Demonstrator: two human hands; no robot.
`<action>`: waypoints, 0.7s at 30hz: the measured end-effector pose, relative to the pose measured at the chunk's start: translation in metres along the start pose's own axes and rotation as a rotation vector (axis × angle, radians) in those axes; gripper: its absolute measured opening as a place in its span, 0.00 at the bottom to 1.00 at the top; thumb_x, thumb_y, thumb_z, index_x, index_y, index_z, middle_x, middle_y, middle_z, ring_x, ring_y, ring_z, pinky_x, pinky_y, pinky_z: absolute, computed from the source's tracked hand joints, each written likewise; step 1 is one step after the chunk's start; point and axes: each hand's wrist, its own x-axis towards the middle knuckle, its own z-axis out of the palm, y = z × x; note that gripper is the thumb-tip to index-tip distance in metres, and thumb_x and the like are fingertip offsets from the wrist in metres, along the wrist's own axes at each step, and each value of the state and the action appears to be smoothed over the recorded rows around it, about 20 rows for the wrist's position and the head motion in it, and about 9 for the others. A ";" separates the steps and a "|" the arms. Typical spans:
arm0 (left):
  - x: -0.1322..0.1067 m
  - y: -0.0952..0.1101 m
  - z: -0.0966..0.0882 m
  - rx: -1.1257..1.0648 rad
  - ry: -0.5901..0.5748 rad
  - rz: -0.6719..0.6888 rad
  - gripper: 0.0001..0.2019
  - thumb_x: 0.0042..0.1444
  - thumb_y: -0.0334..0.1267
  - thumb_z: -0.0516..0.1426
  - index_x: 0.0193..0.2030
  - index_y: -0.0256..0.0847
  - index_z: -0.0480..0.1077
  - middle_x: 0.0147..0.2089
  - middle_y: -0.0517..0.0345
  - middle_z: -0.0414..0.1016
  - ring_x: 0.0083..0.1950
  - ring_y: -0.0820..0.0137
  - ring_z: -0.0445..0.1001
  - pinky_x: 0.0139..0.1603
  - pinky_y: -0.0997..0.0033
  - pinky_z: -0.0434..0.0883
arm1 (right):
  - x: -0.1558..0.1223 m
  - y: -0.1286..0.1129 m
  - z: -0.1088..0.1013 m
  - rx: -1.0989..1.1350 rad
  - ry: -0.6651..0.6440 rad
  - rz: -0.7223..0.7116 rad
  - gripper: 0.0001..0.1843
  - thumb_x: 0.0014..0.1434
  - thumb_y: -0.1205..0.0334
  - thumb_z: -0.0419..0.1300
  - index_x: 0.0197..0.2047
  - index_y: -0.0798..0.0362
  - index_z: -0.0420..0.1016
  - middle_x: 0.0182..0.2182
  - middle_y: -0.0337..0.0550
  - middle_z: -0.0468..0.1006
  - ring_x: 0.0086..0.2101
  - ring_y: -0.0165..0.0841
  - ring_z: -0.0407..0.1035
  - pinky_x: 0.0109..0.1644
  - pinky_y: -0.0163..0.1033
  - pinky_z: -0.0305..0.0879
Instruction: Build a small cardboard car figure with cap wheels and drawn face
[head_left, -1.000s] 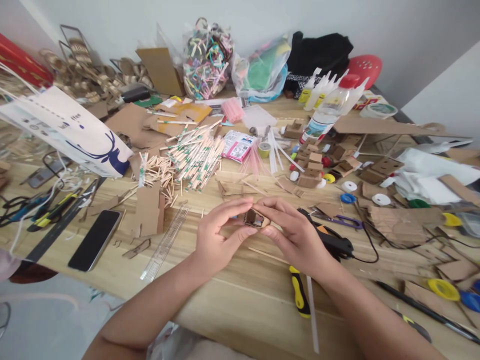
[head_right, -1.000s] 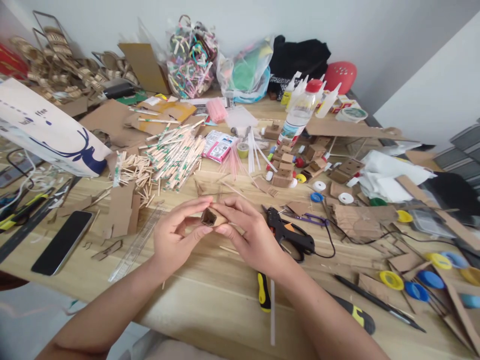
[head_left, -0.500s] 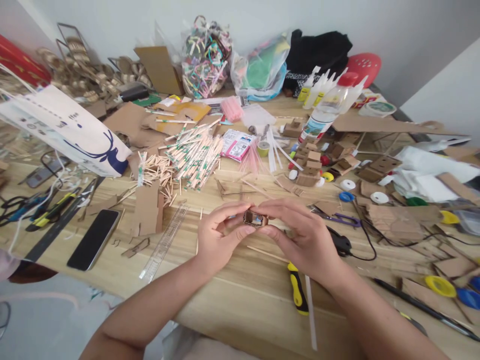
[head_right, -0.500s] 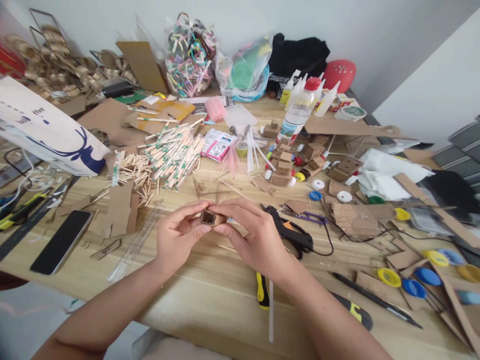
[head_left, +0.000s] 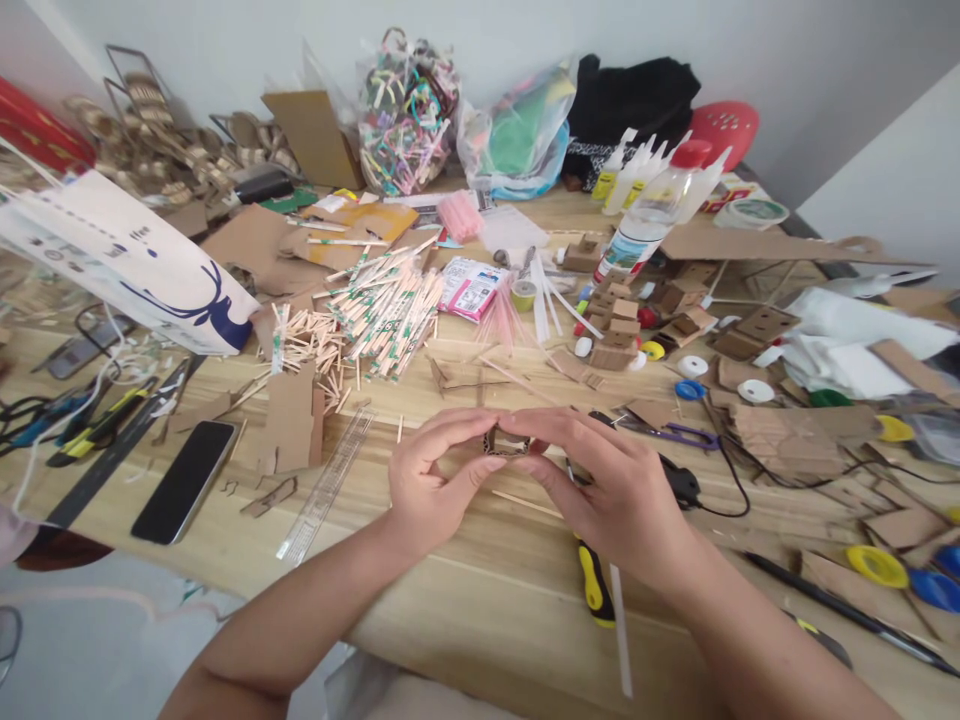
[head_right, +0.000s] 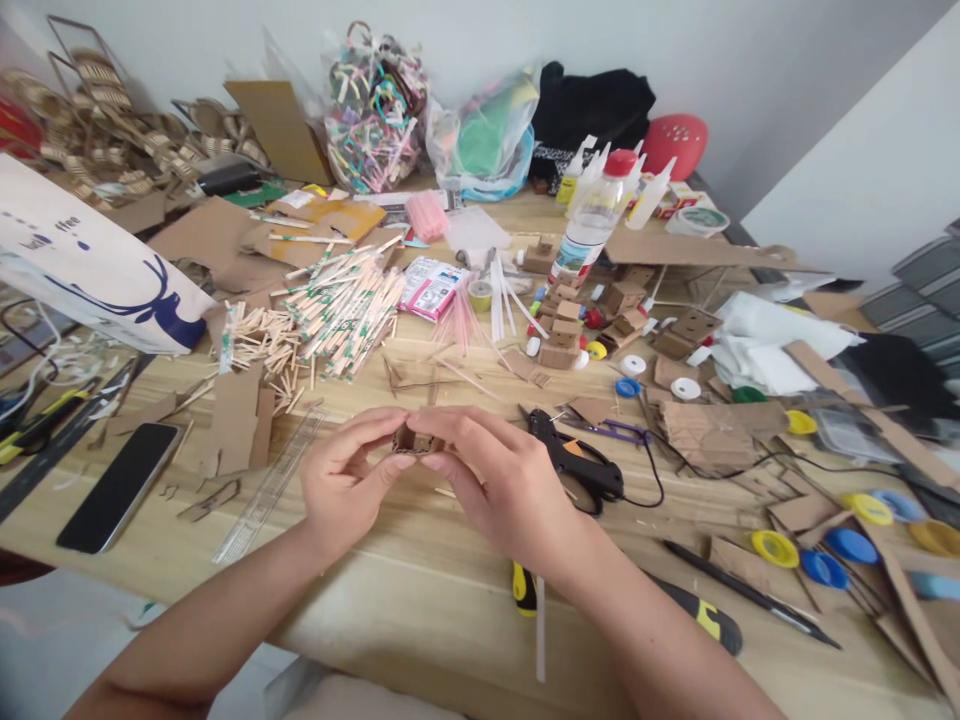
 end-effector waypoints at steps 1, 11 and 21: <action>0.000 0.000 0.000 0.012 -0.008 0.017 0.10 0.63 0.42 0.67 0.49 0.45 0.82 0.45 0.50 0.88 0.46 0.65 0.87 0.48 0.67 0.84 | 0.000 0.000 -0.001 0.002 0.000 -0.001 0.22 0.69 0.75 0.59 0.62 0.47 0.73 0.48 0.48 0.87 0.46 0.35 0.83 0.49 0.37 0.82; -0.002 0.003 -0.002 0.045 -0.004 -0.007 0.11 0.61 0.42 0.68 0.50 0.43 0.81 0.44 0.51 0.88 0.45 0.65 0.87 0.48 0.69 0.84 | -0.001 -0.004 0.000 -0.046 0.023 0.000 0.16 0.69 0.74 0.59 0.56 0.50 0.73 0.46 0.48 0.87 0.46 0.35 0.83 0.51 0.36 0.81; -0.002 0.003 -0.002 0.020 0.014 -0.080 0.10 0.60 0.44 0.69 0.44 0.43 0.83 0.43 0.50 0.88 0.45 0.62 0.88 0.50 0.65 0.85 | -0.001 -0.002 0.001 -0.003 0.046 0.050 0.14 0.68 0.72 0.60 0.53 0.49 0.77 0.44 0.46 0.88 0.43 0.35 0.84 0.48 0.37 0.82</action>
